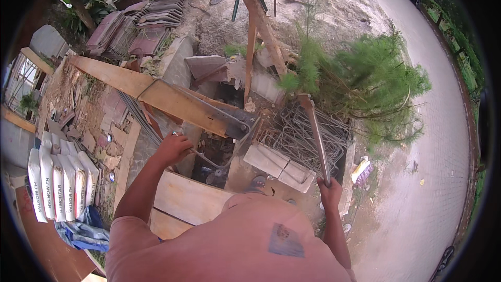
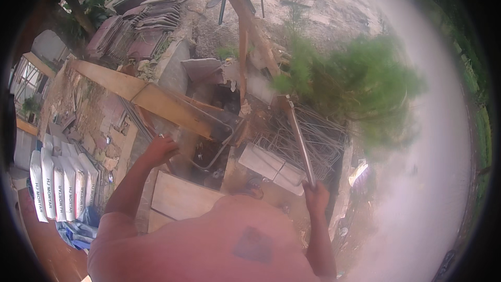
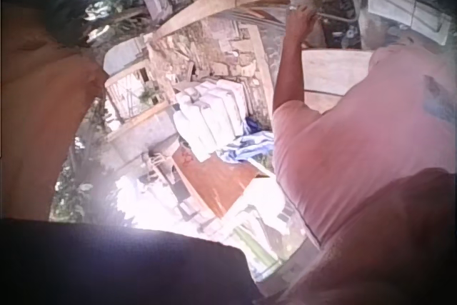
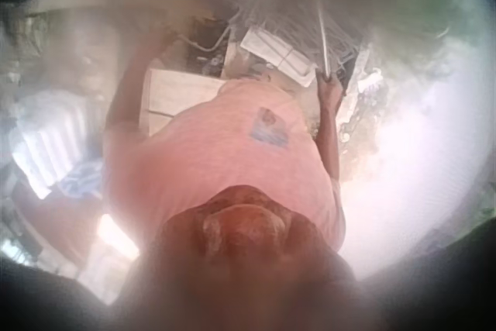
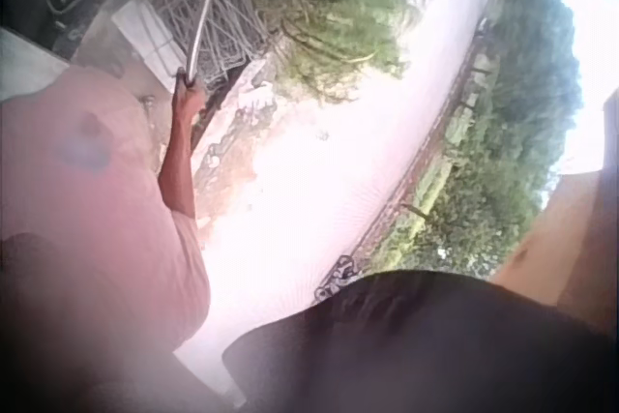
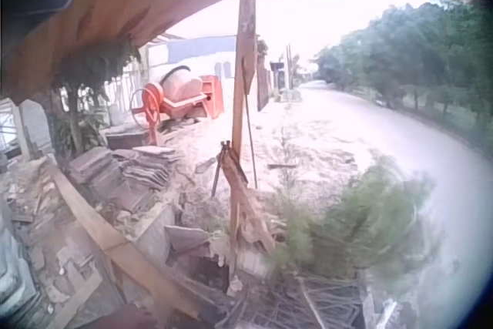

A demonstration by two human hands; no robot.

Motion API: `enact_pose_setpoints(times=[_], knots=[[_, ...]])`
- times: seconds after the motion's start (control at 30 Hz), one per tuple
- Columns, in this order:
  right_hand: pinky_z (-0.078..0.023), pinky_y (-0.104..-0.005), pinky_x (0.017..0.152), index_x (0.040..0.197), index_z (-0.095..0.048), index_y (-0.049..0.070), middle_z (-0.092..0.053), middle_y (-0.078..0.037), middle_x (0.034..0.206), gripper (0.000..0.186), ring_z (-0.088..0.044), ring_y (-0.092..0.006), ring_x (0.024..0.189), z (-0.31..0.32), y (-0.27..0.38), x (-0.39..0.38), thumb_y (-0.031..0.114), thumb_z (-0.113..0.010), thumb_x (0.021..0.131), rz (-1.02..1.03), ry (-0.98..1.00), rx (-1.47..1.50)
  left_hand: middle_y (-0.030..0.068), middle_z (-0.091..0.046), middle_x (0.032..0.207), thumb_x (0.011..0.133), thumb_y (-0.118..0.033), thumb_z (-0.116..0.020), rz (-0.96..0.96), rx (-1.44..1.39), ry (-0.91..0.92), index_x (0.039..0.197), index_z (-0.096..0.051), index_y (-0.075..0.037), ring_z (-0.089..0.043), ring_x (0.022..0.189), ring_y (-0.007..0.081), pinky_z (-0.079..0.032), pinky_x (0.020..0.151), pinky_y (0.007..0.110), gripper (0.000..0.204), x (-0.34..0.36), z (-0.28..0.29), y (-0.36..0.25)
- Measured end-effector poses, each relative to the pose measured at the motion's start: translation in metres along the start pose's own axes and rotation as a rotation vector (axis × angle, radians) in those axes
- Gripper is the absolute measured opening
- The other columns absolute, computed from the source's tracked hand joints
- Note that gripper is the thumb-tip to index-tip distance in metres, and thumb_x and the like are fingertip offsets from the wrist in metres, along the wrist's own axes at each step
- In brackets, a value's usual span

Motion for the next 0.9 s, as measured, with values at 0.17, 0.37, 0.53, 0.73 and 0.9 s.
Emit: enact_pose_setpoints(times=[0.17,0.37,0.53,0.73,0.9], knots=[[-0.038,-0.0369,0.054,0.072,-0.059,-0.001,-0.050,-0.009,0.056,0.038,-0.041,-0.0158,0.054,0.017,-0.050,-0.001,0.033,-0.074,0.080,0.034,-0.006,-0.072,0.0063,-0.062,0.082,0.073,-0.018,-0.073,0.031,0.046,-0.381,0.095,-0.063,-0.013,-0.062,0.079,0.0292,-0.047,0.071,0.042,0.024,0.011,0.117,-0.053],[-0.041,-0.0370,0.056,0.081,-0.065,-0.001,-0.055,-0.011,0.059,0.035,-0.048,-0.0172,0.054,0.025,-0.117,0.001,0.033,-0.073,0.079,0.003,0.060,-0.106,0.0179,-0.065,0.082,0.090,-0.026,-0.061,0.462,-0.234,-0.368,0.100,-0.064,-0.005,-0.064,0.077,0.0374,-0.049,0.070,0.044,0.024,0.020,0.120,-0.047],[-0.040,-0.0381,0.054,0.072,-0.061,-0.002,-0.053,-0.011,0.056,0.037,-0.045,-0.0172,0.052,0.030,-0.133,0.004,0.033,-0.072,0.079,0.002,0.105,-0.083,0.0228,-0.065,0.088,0.097,-0.038,-0.048,0.728,-0.207,-0.148,0.100,-0.064,-0.003,-0.063,0.089,0.0408,-0.047,0.077,0.047,0.038,0.013,0.032,0.010],[-0.040,-0.0380,0.053,0.068,-0.058,-0.002,-0.052,-0.010,0.054,0.038,-0.045,-0.0173,0.051,0.034,-0.125,0.007,0.032,-0.073,0.078,0.007,0.124,-0.053,0.0228,-0.065,0.090,0.097,-0.041,-0.045,0.804,-0.171,-0.153,0.099,-0.064,-0.004,-0.060,0.092,0.0429,-0.046,0.080,0.048,0.042,0.001,-0.013,0.041],[-0.038,-0.0391,0.052,0.067,-0.056,-0.002,-0.050,-0.011,0.054,0.040,-0.043,-0.0189,0.050,0.019,-0.110,0.015,0.033,-0.074,0.077,0.053,0.085,-0.125,0.0228,-0.064,0.088,0.097,-0.039,-0.046,0.823,-0.359,-0.281,0.095,-0.062,-0.003,-0.061,0.089,0.0420,-0.046,0.077,0.048,0.039,0.002,-0.025,0.035]])
Point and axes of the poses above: each hand's wrist, its own x-axis towards the middle knuckle, its own z-axis out of the back of the hand, y = z × x, the point moved 9 cm from there along x, towards the middle knuckle
